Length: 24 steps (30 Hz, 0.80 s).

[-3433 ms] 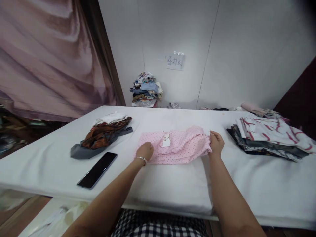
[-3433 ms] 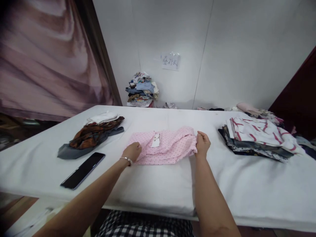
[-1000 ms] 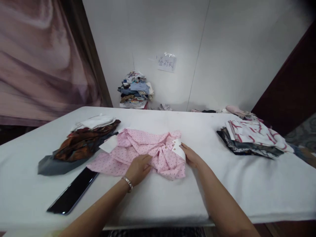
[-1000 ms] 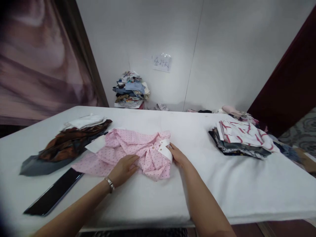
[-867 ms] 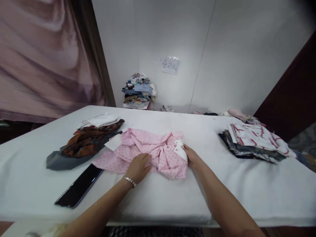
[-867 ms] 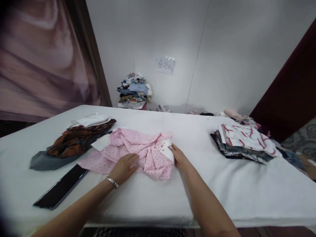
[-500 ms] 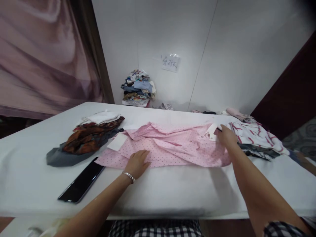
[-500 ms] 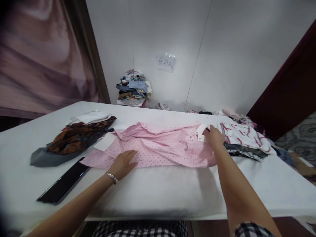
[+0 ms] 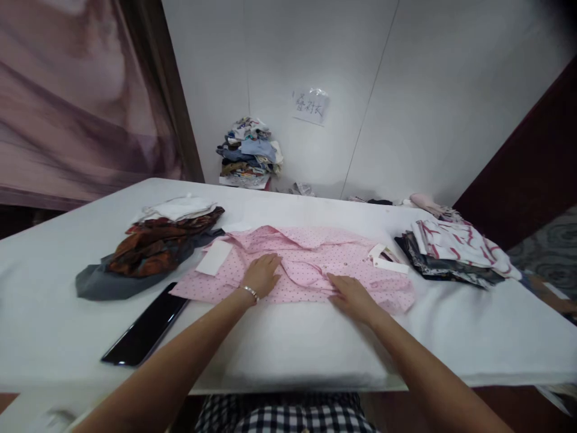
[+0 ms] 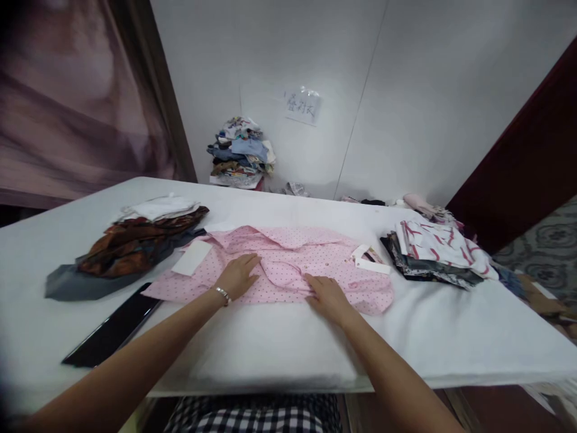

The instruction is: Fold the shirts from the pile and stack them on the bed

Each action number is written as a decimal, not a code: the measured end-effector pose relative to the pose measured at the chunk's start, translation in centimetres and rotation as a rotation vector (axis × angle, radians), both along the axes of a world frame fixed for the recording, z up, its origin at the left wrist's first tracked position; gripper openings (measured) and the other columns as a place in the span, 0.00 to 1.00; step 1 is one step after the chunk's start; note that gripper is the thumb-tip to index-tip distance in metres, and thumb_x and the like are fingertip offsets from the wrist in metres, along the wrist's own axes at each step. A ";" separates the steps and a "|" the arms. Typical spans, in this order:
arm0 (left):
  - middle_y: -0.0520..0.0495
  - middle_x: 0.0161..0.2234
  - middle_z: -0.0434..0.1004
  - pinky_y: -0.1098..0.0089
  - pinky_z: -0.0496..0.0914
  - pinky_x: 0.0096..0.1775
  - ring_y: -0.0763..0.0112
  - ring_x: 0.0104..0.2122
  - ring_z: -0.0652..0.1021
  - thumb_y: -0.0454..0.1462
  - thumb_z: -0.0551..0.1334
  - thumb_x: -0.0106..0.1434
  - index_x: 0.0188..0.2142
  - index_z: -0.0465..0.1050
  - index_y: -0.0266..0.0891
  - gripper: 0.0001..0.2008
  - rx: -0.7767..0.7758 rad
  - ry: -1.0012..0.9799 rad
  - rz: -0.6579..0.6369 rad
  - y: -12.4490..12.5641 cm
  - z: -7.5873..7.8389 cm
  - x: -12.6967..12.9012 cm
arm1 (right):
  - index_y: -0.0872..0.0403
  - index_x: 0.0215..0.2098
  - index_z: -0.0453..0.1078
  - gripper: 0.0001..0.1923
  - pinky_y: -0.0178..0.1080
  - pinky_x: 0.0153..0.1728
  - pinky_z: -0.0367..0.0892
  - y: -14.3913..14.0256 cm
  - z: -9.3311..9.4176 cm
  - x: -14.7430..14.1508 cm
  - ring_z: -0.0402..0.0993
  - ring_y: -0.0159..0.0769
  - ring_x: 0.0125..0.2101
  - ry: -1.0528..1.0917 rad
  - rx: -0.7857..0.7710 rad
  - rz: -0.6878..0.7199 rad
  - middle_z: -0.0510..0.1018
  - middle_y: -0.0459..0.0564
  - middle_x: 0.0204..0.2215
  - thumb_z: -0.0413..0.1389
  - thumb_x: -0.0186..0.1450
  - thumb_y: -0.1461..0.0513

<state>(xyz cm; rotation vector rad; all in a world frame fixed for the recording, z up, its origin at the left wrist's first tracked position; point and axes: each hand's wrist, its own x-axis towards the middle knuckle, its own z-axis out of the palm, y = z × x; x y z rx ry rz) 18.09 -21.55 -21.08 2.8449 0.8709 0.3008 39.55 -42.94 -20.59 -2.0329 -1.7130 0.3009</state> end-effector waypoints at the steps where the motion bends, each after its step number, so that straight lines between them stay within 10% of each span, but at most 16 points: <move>1: 0.39 0.62 0.62 0.53 0.60 0.59 0.55 0.61 0.63 0.35 0.57 0.62 0.60 0.62 0.38 0.26 -0.001 0.017 -0.009 0.2 0.1 0.6 | 0.52 0.56 0.68 0.22 0.51 0.50 0.64 0.1 0.2 0.0 0.72 0.48 0.48 -0.016 0.005 -0.018 0.77 0.57 0.48 0.53 0.63 0.60; 8: 0.41 0.53 0.73 0.53 0.58 0.59 0.56 0.57 0.68 0.24 0.56 0.51 0.51 0.72 0.40 0.27 0.032 -0.005 -0.165 1.1 1.3 1.9 | 0.49 0.43 0.74 0.13 0.40 0.42 0.68 -3.1 2.8 0.1 0.74 0.37 0.40 0.217 0.219 0.168 0.79 0.49 0.38 0.47 0.68 0.58; 12: 0.47 0.35 0.80 0.58 0.66 0.48 0.63 0.39 0.77 0.26 0.54 0.55 0.35 0.76 0.40 0.14 -0.032 -0.037 -0.251 -0.8 3.0 -0.6 | 0.51 0.37 0.74 0.15 0.36 0.34 0.66 -6.3 2.6 -0.4 0.72 0.35 0.32 0.342 0.086 0.031 0.77 0.47 0.30 0.48 0.68 0.54; 18: 0.49 0.32 0.78 0.64 0.67 0.36 0.64 0.33 0.76 0.36 0.58 0.62 0.38 0.73 0.41 0.06 -0.008 -0.011 -0.506 -5.8 2.6 -6.0 | 0.53 0.41 0.74 0.18 0.34 0.28 0.64 -8.7 0.0 0.2 0.68 0.33 0.26 0.482 0.092 -0.190 0.74 0.45 0.25 0.50 0.66 0.51; 24: 0.46 0.36 0.77 0.62 0.68 0.38 0.61 0.36 0.77 0.33 0.62 0.57 0.43 0.71 0.40 0.13 0.065 0.116 -0.333 -6.1 2.0 -8.4 | 0.52 0.43 0.74 0.19 0.39 0.34 0.70 -8.1 0.4 -0.8 0.73 0.37 0.30 0.375 0.079 -0.171 0.78 0.48 0.29 0.47 0.68 0.51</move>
